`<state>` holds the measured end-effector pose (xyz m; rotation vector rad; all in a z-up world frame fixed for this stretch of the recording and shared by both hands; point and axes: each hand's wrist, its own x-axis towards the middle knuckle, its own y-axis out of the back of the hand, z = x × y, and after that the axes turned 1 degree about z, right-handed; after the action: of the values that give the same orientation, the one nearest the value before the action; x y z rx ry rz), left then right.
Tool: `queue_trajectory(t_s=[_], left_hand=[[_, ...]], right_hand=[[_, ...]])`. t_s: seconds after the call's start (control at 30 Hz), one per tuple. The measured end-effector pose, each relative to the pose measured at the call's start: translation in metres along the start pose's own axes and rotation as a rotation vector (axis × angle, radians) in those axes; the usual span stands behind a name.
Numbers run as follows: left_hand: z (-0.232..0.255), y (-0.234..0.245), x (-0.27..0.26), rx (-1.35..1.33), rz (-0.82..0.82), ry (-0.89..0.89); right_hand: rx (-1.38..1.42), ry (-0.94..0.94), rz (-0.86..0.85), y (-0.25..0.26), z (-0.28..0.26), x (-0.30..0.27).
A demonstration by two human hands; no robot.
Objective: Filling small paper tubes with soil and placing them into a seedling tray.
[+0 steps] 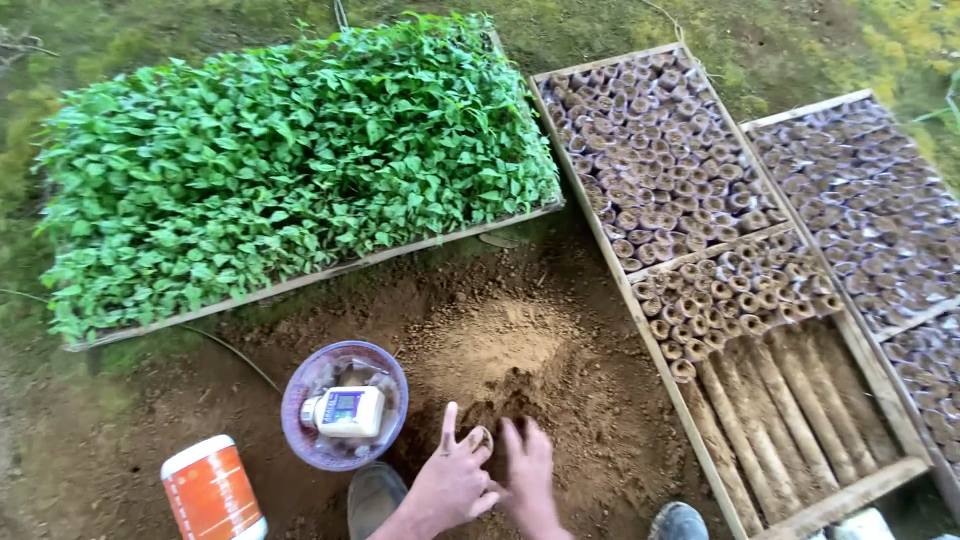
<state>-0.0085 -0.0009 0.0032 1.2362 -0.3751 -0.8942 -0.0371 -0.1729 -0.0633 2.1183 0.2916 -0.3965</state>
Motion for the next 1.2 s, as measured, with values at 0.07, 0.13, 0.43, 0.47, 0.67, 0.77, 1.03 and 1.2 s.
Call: queue_trajectory(t_s=[0.07, 0.13, 0.43, 0.47, 0.67, 0.77, 1.03, 1.2], left_hand=[[-0.002, 0.001, 0.0, -0.055, 0.091, 0.008], [-0.002, 0.005, 0.002, -0.03, 0.053, 0.018], [-0.009, 0.002, -0.002, -0.014, -0.004, 0.048], [-0.009, -0.003, -0.001, 0.019, 0.007, 0.029], [-0.002, 0.004, 0.002, 0.085, -0.051, 0.004], [-0.002, 0.006, 0.0, 0.121, -0.033, -0.004], [-0.001, 0.014, -0.012, -0.073, 0.234, 0.019], [0.004, 0.025, -0.022, -0.297, 0.512, 0.07]], right_hand=[[0.827, -0.312, 0.077, 0.007, -0.043, -0.001], [0.606, -0.109, 0.214, -0.016, -0.023, 0.007], [0.285, -0.05, -0.027, 0.076, -0.056, -0.001], [0.239, 0.082, -0.119, 0.088, -0.068, -0.005], [-0.405, 0.345, -0.04, 0.02, -0.018, -0.003], [-0.432, 0.37, -0.02, 0.023, -0.025, 0.002], [0.314, -0.005, 0.001, 0.072, -0.076, -0.003], [0.229, 0.2, 0.136, 0.041, -0.012, -0.006]])
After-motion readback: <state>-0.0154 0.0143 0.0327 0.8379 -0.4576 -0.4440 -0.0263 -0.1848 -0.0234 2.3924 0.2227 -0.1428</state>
